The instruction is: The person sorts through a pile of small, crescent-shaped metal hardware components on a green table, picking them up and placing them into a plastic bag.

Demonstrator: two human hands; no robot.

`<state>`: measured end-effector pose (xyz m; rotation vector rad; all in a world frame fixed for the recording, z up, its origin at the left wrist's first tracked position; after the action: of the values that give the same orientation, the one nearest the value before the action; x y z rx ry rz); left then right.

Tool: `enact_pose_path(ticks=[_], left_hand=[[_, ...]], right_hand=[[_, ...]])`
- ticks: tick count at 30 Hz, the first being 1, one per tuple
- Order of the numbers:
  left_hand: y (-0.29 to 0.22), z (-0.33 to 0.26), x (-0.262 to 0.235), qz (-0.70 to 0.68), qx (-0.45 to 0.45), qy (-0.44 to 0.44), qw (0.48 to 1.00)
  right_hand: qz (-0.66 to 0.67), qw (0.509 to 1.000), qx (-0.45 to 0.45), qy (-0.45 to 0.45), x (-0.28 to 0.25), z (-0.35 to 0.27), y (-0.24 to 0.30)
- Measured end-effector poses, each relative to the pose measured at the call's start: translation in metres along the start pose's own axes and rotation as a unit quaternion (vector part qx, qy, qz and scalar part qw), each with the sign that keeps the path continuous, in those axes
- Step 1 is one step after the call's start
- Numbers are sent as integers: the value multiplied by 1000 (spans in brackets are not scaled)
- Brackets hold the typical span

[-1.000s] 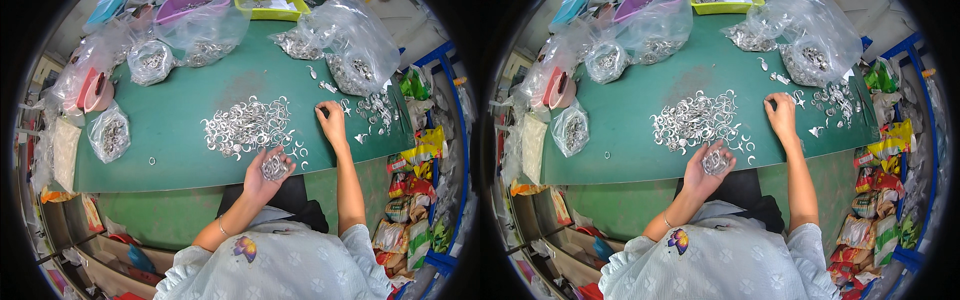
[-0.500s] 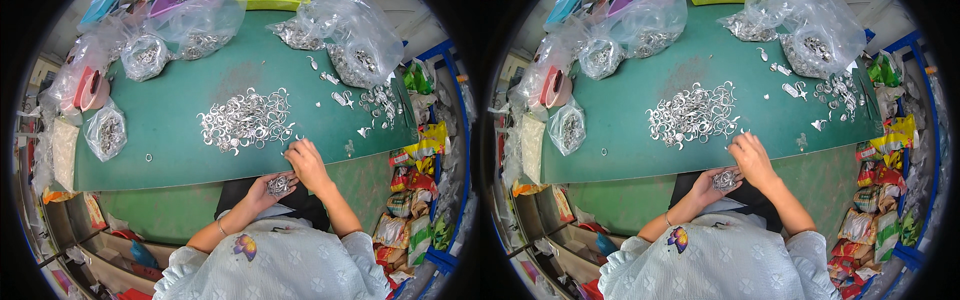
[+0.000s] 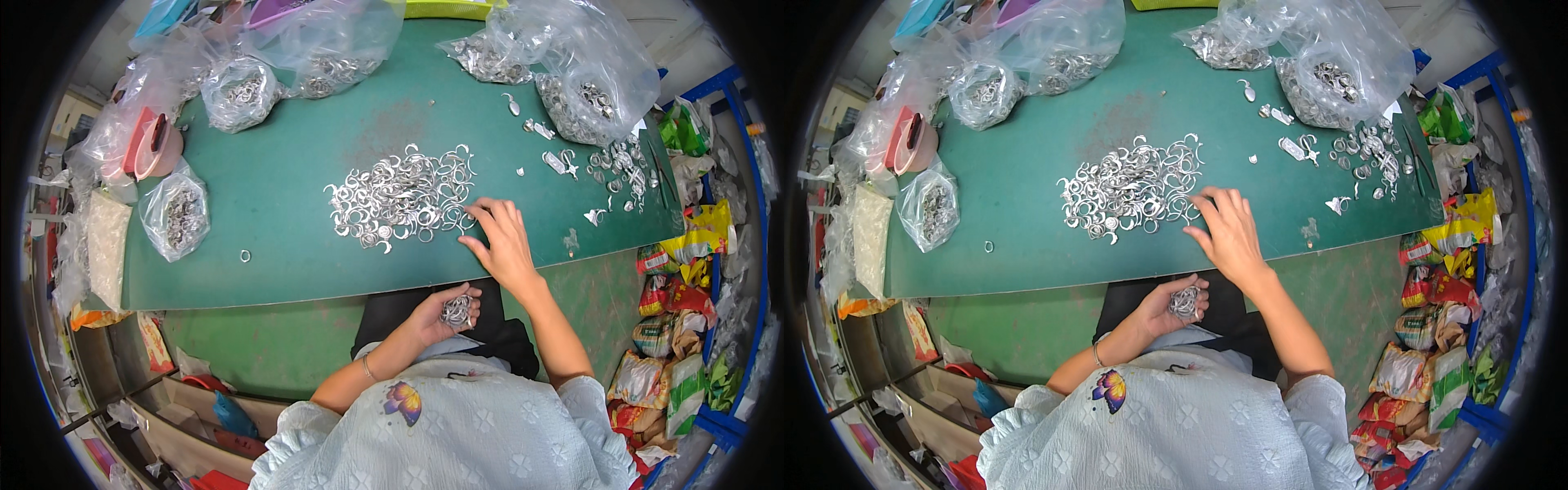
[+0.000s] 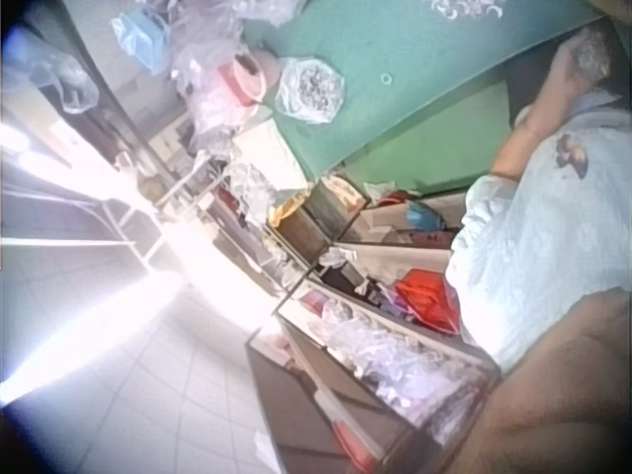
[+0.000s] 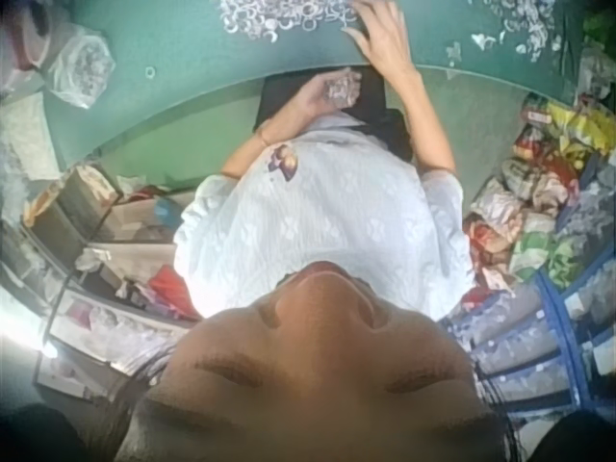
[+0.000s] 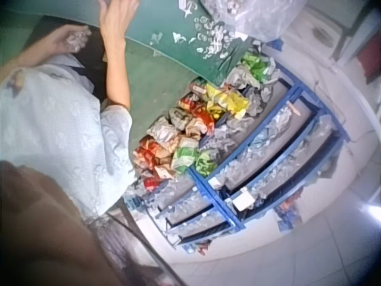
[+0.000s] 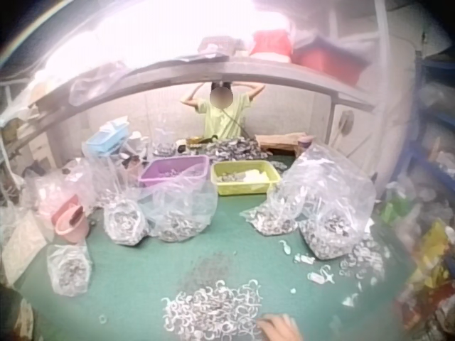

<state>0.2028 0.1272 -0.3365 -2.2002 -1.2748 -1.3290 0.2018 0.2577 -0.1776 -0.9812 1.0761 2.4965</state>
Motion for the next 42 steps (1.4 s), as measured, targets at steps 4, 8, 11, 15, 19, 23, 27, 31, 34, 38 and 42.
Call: enact_pose_path(ticks=[4, 8, 11, 15, 19, 23, 27, 31, 34, 38, 42], left_hand=[[5, -14, 1, 36, -16, -26, 999], [5, -15, 2, 41, -3, -42, 998], [7, -11, 7, 44, -13, -25, 999], [8, -9, 14, 54, -13, -14, 998], [3, -11, 18, 89, 30, -41, 995], [-1, -17, 27, 98, 49, -57, 992], [6, -20, 30, 85, 14, -37, 996], [10, -15, 26, 41, -34, -2, 999], [8, -18, 23, 53, -18, -37, 998], [9, -18, 25, 49, -30, -8, 998], [3, -22, 26, 60, 1, -44, 997]], right_hand=[[-12, 999, -11, 41, 0, -8, -27], [-52, 998, 17, -18, -25, -8, -48], [-66, 996, 36, -38, -28, -5, -52], [-60, 998, 3, 0, -11, 2, -37], [-81, 997, -1, 6, -13, 10, -50], [-5, 991, 129, -47, -32, 2, -79], [112, 957, 265, -39, -36, -16, -102], [371, 826, 424, 1, -28, -31, -111], [472, 763, 442, 14, -23, -35, -100], [440, 801, 406, 26, -22, -33, -93], [116, 968, 203, 86, -22, -12, -48]])
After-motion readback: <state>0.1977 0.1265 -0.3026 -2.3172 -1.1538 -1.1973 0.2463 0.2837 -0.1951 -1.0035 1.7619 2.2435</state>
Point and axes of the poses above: each hand's wrist, its own z-axis towards the middle knuckle, its own x-axis out of the palm, y = z × x, the point moved 8 cm from there along z, towards the middle knuckle, and after that the axes turned 10 degrees about -y, right-handed, at the moved point
